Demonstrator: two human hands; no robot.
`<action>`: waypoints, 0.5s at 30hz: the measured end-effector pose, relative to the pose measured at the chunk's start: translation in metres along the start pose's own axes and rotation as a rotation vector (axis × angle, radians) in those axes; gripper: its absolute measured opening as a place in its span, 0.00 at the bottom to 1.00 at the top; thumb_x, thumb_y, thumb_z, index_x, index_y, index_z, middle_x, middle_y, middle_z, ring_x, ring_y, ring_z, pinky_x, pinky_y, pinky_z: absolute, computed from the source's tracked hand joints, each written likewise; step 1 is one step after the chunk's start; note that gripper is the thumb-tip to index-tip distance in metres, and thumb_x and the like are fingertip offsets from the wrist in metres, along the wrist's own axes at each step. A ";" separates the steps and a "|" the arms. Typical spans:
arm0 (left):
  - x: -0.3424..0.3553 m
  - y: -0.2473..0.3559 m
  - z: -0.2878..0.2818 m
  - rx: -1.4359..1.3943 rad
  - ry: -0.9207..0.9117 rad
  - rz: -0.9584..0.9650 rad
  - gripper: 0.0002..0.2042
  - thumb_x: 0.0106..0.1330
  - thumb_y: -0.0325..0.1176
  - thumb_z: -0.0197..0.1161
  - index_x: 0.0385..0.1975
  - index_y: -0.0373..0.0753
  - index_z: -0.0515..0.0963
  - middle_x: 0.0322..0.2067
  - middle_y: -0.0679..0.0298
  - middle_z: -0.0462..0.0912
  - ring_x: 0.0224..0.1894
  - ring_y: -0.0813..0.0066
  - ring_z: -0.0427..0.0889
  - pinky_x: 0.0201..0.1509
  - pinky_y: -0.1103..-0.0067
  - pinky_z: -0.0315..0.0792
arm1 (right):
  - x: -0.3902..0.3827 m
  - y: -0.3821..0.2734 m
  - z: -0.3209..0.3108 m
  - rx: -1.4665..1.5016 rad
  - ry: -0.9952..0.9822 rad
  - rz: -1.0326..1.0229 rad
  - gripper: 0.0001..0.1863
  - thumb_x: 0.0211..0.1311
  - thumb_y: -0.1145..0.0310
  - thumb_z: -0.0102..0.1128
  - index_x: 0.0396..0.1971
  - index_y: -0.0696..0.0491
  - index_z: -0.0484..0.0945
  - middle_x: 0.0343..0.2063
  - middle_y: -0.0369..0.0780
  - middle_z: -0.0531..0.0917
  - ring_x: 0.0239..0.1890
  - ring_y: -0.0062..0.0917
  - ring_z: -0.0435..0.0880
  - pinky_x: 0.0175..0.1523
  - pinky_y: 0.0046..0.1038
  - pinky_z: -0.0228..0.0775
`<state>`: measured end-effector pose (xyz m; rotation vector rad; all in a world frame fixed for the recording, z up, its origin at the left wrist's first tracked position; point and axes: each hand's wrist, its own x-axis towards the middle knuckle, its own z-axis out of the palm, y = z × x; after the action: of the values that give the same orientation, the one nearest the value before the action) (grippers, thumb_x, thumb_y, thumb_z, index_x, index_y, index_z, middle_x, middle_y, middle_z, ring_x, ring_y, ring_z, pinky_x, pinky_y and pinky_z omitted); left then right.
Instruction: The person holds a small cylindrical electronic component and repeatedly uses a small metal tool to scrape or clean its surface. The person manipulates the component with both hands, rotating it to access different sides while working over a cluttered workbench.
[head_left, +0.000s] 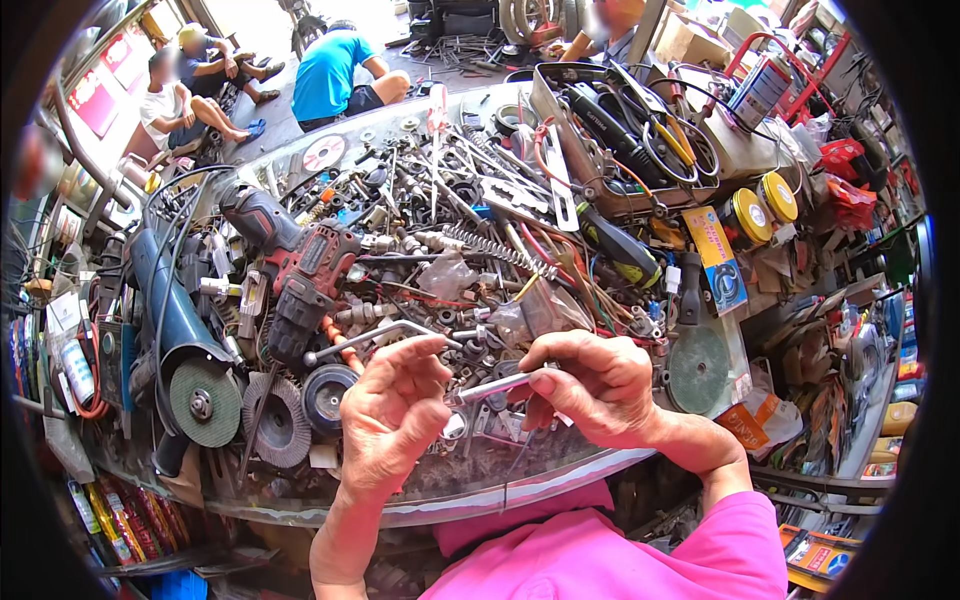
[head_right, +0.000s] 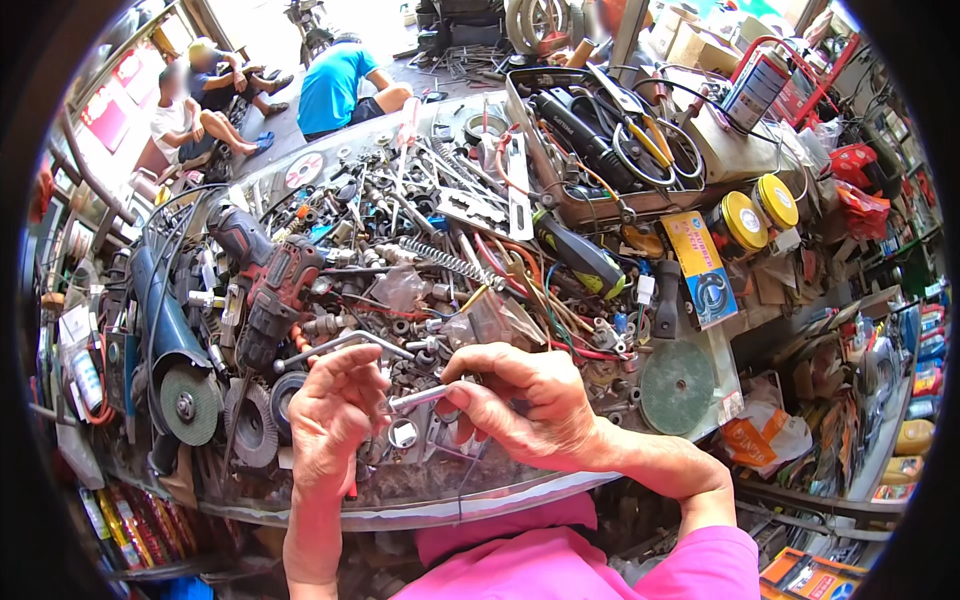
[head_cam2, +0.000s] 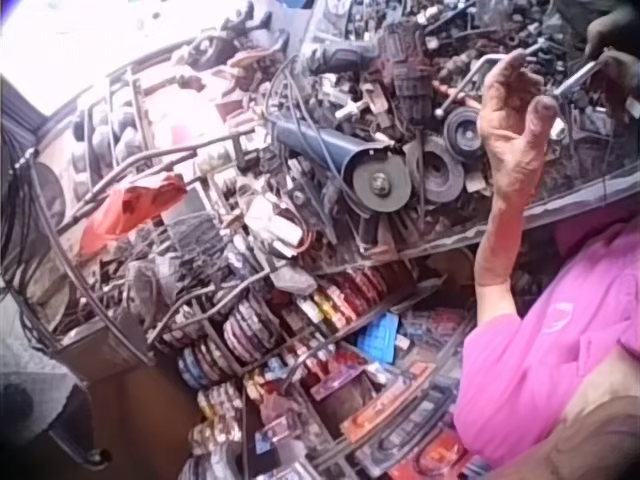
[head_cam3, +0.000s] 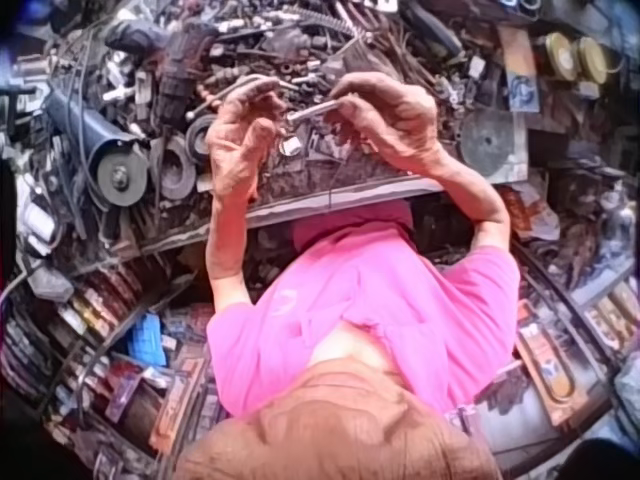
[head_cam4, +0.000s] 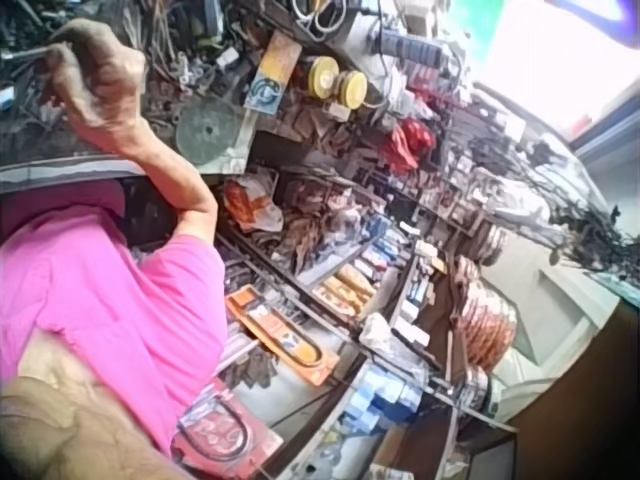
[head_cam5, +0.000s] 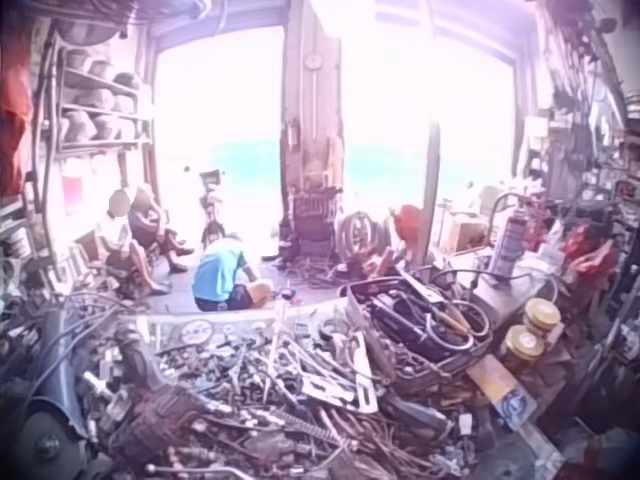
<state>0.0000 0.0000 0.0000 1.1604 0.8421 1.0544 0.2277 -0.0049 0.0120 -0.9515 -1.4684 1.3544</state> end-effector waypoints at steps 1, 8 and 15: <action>-0.001 0.002 -0.001 -0.056 0.015 -0.090 0.27 0.64 0.49 0.65 0.53 0.32 0.74 0.38 0.63 0.78 0.34 0.85 0.74 0.38 0.87 0.70 | 0.000 -0.001 0.000 0.040 0.010 0.009 0.09 0.66 0.77 0.55 0.43 0.64 0.75 0.29 0.46 0.85 0.26 0.26 0.87 0.28 0.22 0.80; -0.004 0.003 0.001 0.151 0.006 -0.090 0.09 0.60 0.27 0.69 0.38 0.31 0.81 0.29 0.68 0.79 0.29 0.86 0.75 0.35 0.88 0.70 | -0.001 0.000 -0.002 0.067 -0.002 0.085 0.08 0.64 0.78 0.56 0.42 0.62 0.75 0.28 0.40 0.86 0.26 0.17 0.85 0.30 0.17 0.77; -0.003 0.007 0.002 -0.094 0.031 -0.159 0.21 0.63 0.38 0.68 0.52 0.32 0.75 0.37 0.64 0.79 0.32 0.85 0.75 0.37 0.87 0.72 | -0.001 0.003 0.001 0.089 0.017 0.084 0.08 0.61 0.80 0.57 0.41 0.62 0.76 0.29 0.41 0.86 0.25 0.16 0.85 0.29 0.16 0.77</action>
<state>-0.0006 -0.0026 0.0075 0.9836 0.8854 0.9725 0.2273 -0.0055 0.0090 -0.9744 -1.3566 1.4572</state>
